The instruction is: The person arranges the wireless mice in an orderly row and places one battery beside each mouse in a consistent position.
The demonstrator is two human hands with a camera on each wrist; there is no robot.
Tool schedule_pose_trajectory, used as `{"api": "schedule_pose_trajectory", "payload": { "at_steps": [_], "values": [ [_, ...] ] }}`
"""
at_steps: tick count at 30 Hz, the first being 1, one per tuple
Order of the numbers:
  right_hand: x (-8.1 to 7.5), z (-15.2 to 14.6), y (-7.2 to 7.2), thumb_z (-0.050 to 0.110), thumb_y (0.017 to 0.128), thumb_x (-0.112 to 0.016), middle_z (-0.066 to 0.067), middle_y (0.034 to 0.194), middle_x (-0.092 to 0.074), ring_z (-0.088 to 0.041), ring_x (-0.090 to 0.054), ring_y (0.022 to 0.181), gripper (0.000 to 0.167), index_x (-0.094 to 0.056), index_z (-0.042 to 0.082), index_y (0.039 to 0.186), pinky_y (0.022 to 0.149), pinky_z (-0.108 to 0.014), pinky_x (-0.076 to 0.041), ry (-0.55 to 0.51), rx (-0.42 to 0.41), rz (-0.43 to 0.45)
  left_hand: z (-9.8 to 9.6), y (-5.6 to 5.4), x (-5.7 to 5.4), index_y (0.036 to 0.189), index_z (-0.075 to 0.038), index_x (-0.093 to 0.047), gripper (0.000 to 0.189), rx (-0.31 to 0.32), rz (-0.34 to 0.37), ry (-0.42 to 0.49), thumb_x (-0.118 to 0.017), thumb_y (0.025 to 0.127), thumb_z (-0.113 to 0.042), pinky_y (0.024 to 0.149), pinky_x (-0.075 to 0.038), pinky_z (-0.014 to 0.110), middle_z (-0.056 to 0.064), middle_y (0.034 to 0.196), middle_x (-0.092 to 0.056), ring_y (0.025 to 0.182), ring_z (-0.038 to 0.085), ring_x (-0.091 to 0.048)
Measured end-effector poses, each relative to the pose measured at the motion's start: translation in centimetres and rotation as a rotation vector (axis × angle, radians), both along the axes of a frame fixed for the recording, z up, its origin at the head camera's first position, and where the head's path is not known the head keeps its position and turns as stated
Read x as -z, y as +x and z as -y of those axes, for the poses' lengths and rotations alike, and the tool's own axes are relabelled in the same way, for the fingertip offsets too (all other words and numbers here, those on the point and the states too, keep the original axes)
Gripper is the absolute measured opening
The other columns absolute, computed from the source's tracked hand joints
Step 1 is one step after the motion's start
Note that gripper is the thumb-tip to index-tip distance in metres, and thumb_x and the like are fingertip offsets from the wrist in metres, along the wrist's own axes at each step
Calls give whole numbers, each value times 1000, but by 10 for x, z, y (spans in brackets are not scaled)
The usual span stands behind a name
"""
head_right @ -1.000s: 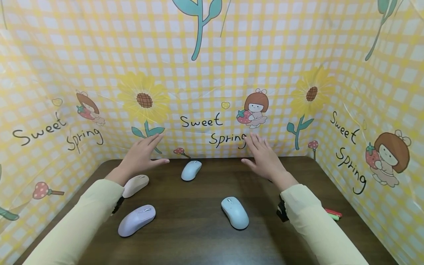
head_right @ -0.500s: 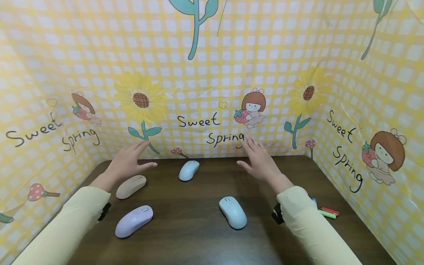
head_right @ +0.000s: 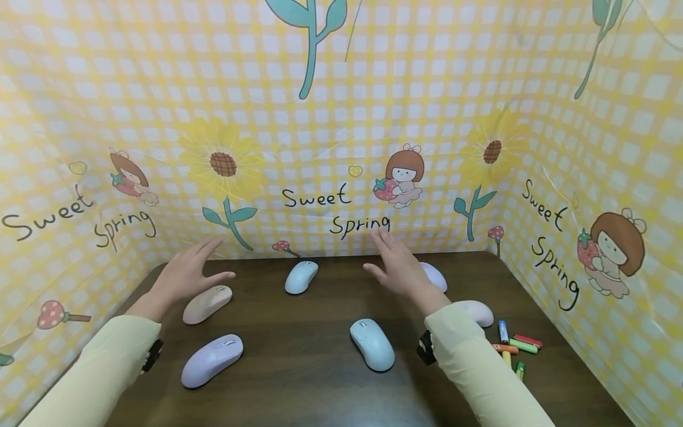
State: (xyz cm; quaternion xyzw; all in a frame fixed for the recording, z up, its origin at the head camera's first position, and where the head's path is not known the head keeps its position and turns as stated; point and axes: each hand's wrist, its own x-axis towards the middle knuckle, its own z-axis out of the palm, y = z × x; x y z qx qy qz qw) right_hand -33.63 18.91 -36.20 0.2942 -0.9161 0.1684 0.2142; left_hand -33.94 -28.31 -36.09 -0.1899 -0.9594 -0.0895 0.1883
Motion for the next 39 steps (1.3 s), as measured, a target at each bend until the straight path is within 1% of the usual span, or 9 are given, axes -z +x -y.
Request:
{"api": "schedule_pose_trajectory", "payload": {
  "at_steps": [5, 8, 13, 17, 19, 24, 31, 35, 39],
  "values": [
    [1, 16, 0, 33, 94, -65, -23, 152, -30, -39, -33, 136, 73, -31, -1, 149, 107, -50, -30, -11, 1, 32, 13, 5, 5, 147, -4, -37, 93, -43, 17, 6, -63, 83, -66, 92, -36, 64, 27, 140, -44, 121, 49, -45],
    [1, 26, 0, 35, 95, -64, -24, 150, -33, -39, -36, 135, 72, -32, -1, 148, 106, -50, -31, -18, -2, 51, 20, 7, 10, 148, -3, -34, 94, -61, 45, 4, -61, 84, -66, 90, -37, 65, 29, 139, -42, 119, 51, -45],
    [4, 43, -3, 35, 95, -64, -22, 147, -40, -38, -40, 133, 68, -37, 0, 147, 105, -49, -33, -29, -34, 45, 29, 11, 20, 150, -3, -28, 95, -91, 121, 8, -59, 85, -66, 87, -38, 65, 33, 140, -38, 114, 53, -47],
    [10, 55, -8, 34, 95, -64, -23, 143, -44, -37, -43, 130, 66, -40, -3, 144, 105, -48, -34, -27, -62, 15, 34, 12, 28, 150, -1, -27, 98, -115, 180, 32, -59, 85, -66, 89, -34, 68, 34, 142, -35, 119, 55, -41],
    [13, 61, -9, 34, 95, -64, -23, 142, -45, -36, -44, 130, 65, -41, -4, 143, 105, -46, -34, -22, -64, 22, 37, 12, 33, 150, 0, -28, 98, -127, 204, 43, -59, 85, -67, 91, -32, 69, 35, 142, -34, 122, 55, -39],
    [17, 75, -10, 36, 96, -62, -23, 142, -45, -34, -44, 131, 66, -40, -4, 143, 105, -44, -34, -44, -39, 126, 44, 13, 42, 147, 6, -31, 98, -146, 251, 54, -58, 86, -66, 92, -29, 71, 37, 141, -35, 124, 55, -36],
    [23, 99, -17, 45, 94, -61, -19, 137, -51, -33, -50, 125, 67, -45, 0, 142, 100, -44, -40, -175, 91, 296, 50, 12, 47, 145, 12, -28, 103, -154, 316, 84, -63, 84, -63, 94, -30, 69, 39, 141, -32, 127, 55, -33],
    [27, 113, -21, 46, 94, -62, -20, 134, -54, -35, -50, 124, 66, -49, -2, 138, 98, -46, -42, -253, 155, 350, 54, 10, 50, 143, 15, -27, 106, -164, 354, 99, -68, 81, -60, 95, -31, 67, 41, 140, -31, 127, 56, -32],
    [33, 126, -24, 44, 93, -63, -21, 133, -54, -36, -50, 124, 66, -50, -4, 136, 97, -47, -42, -340, 160, 396, 59, 7, 56, 141, 17, -28, 106, -174, 379, 106, -72, 80, -58, 95, -32, 66, 42, 138, -31, 125, 57, -32]
  ]
}}
